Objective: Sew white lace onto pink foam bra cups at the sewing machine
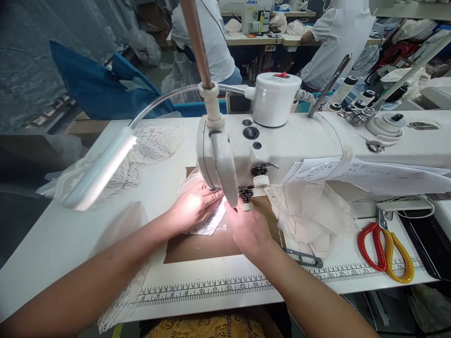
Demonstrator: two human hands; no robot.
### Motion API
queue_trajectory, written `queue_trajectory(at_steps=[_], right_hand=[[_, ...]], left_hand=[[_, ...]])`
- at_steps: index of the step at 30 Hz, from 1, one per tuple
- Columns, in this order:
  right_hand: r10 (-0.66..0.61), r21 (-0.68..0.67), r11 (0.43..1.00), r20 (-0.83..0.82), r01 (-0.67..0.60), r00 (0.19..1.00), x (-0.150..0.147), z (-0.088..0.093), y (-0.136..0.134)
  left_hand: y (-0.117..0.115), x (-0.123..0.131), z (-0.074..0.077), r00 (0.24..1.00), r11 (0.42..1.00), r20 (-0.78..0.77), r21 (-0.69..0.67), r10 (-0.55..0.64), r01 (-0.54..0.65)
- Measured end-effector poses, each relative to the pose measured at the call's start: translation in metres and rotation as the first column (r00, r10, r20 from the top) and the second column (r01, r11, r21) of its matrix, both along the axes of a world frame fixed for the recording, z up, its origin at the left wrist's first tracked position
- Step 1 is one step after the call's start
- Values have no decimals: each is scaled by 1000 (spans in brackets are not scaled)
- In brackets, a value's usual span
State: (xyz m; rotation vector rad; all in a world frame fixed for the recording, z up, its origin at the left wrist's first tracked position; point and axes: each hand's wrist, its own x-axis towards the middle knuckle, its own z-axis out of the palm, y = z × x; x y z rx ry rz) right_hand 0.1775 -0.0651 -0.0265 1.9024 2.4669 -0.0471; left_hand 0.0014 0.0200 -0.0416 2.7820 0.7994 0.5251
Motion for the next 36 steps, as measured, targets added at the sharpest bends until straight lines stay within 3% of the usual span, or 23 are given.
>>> queue_trajectory(at_steps=[13, 16, 19, 21, 22, 24, 25, 26, 29, 31, 34, 36], right_hand=[[16, 59, 998, -46, -13, 999, 1, -4, -3], [41, 102, 994, -65, -34, 997, 2, -7, -5], [71, 129, 990, -96, -58, 993, 6, -9, -7], [82, 127, 990, -123, -66, 989, 9, -10, -8], [88, 123, 990, -148, -70, 985, 10, -10, -8], [105, 112, 990, -232, -81, 967, 13, -9, -8], [116, 105, 990, -290, -89, 950, 14, -8, -8], [130, 96, 990, -357, -102, 925, 15, -6, -9], [164, 49, 985, -548, -164, 820, 15, 6, -13], [147, -31, 976, -640, -216, 754, 13, 17, -19], [35, -223, 922, -766, -316, 642, 4, 30, -32], [-85, -318, 870, -849, -376, 522, -6, 33, -40]], left_hand=[[-16, 0, 11, 958, 980, -206, 54, 201, -194], [-20, -12, 29, 936, 966, -253, -22, 243, -257], [-33, -48, 59, 931, 948, -252, -115, 263, -298], [-48, -83, 74, 870, 887, -282, -109, 405, -448], [-57, -102, 77, 792, 819, -311, -65, 526, -570], [-76, -136, 73, 553, 612, -395, 29, 734, -791], [-86, -151, 66, 475, 544, -438, 40, 764, -838], [-94, -163, 58, 465, 535, -450, 33, 762, -844], [-118, -182, 30, 534, 559, -263, 28, 804, -828], [-131, -181, 20, 561, 558, -76, -62, 824, -828], [-149, -166, 21, 532, 575, 218, -320, 818, -753], [-158, -149, 30, 516, 636, 371, -437, 772, -636]])
